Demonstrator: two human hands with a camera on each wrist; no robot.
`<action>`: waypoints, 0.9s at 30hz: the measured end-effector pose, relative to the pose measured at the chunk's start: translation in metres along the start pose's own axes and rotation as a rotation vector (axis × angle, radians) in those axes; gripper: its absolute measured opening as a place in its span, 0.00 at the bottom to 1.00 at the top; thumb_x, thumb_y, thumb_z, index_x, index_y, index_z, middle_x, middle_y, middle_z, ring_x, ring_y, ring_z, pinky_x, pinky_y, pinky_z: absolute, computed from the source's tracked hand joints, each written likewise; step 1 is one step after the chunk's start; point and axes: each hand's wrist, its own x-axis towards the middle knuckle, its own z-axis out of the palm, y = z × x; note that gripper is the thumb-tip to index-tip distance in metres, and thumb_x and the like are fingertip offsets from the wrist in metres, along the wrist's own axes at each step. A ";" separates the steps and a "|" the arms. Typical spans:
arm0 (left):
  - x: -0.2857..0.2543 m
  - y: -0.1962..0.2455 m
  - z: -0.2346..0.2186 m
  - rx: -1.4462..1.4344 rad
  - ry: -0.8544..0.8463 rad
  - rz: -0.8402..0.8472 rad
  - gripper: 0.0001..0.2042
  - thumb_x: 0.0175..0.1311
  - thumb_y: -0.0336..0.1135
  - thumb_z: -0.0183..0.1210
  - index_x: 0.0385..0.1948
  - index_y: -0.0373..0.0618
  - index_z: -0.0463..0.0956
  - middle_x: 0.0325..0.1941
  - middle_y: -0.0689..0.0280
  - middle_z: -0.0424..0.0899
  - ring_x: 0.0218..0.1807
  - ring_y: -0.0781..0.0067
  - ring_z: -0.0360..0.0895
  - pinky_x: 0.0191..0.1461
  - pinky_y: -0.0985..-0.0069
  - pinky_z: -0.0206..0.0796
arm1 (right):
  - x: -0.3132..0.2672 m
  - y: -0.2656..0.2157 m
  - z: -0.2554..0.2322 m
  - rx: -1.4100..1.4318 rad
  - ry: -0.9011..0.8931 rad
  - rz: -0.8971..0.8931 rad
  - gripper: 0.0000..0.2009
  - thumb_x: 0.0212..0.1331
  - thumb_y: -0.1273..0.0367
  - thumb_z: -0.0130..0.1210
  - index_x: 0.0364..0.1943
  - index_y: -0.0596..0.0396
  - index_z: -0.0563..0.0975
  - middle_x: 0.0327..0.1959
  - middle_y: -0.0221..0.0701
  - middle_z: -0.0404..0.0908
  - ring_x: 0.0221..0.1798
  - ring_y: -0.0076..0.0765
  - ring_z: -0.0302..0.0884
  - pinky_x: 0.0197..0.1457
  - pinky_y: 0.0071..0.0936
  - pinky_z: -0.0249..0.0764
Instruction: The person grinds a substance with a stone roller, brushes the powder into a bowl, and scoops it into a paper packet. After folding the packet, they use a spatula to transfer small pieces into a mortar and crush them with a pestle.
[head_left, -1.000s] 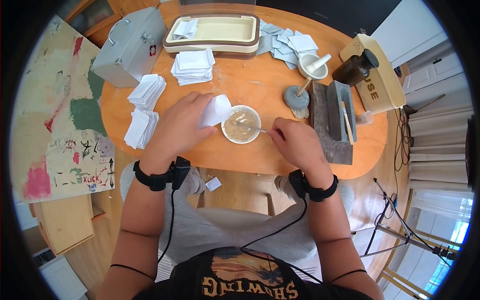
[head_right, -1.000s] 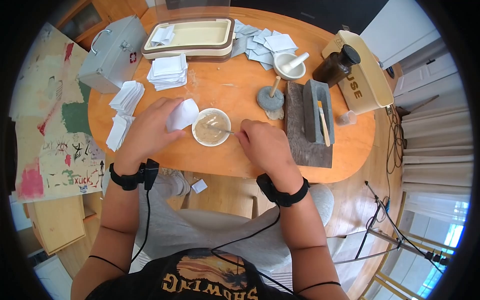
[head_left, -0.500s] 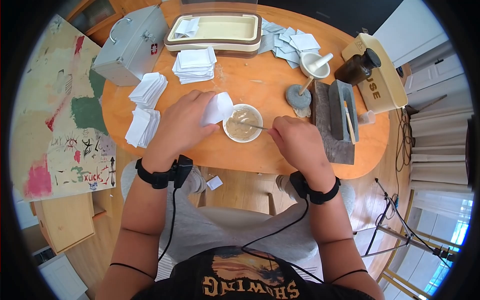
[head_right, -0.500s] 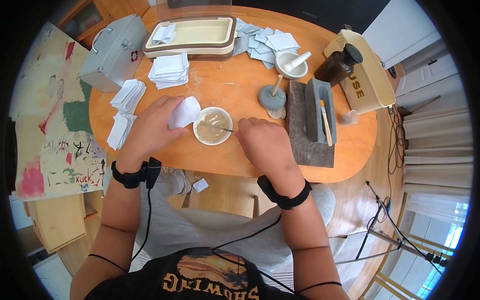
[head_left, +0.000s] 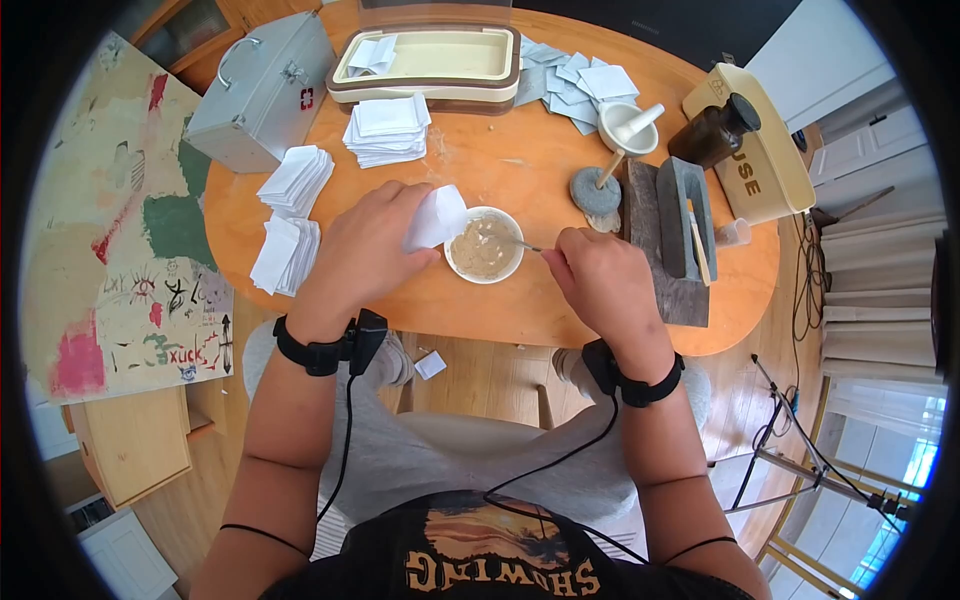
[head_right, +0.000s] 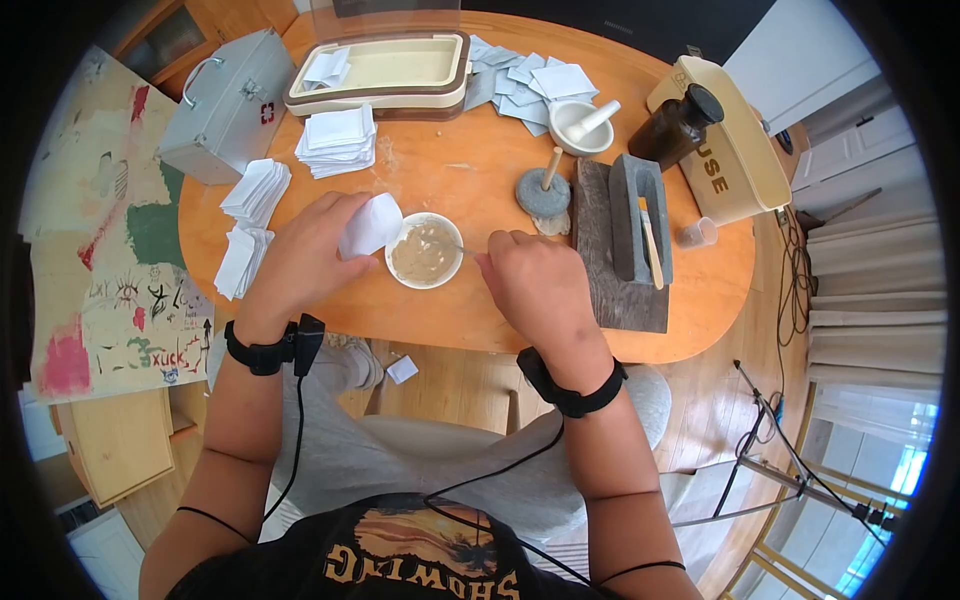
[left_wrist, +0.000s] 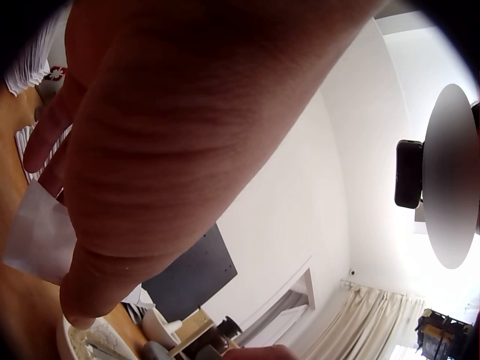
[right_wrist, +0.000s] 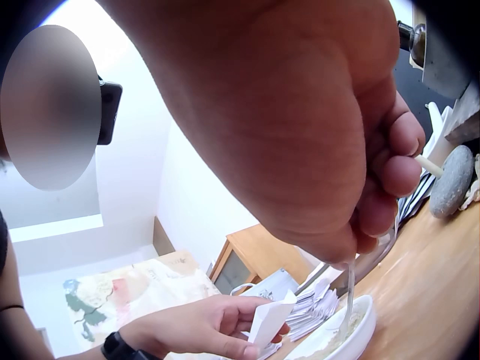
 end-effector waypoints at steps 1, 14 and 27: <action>0.000 0.000 0.000 0.000 0.000 0.001 0.35 0.56 0.33 0.76 0.69 0.42 0.75 0.63 0.52 0.82 0.63 0.47 0.81 0.65 0.59 0.75 | -0.001 0.000 -0.001 0.000 0.000 0.001 0.12 0.65 0.64 0.69 0.30 0.53 0.78 0.27 0.36 0.83 0.32 0.47 0.86 0.36 0.42 0.81; -0.001 -0.005 0.003 0.033 0.015 0.033 0.34 0.56 0.31 0.75 0.68 0.42 0.75 0.63 0.54 0.82 0.65 0.48 0.79 0.67 0.59 0.74 | -0.006 0.000 -0.018 0.095 -0.184 0.128 0.12 0.68 0.64 0.65 0.30 0.57 0.79 0.28 0.44 0.84 0.34 0.57 0.84 0.38 0.51 0.78; -0.002 -0.003 0.000 0.047 0.009 0.018 0.34 0.57 0.31 0.75 0.68 0.42 0.74 0.64 0.54 0.82 0.66 0.48 0.79 0.68 0.59 0.74 | 0.005 0.005 -0.002 0.561 -0.491 0.367 0.17 0.71 0.61 0.63 0.33 0.65 0.82 0.28 0.51 0.81 0.31 0.58 0.79 0.37 0.46 0.74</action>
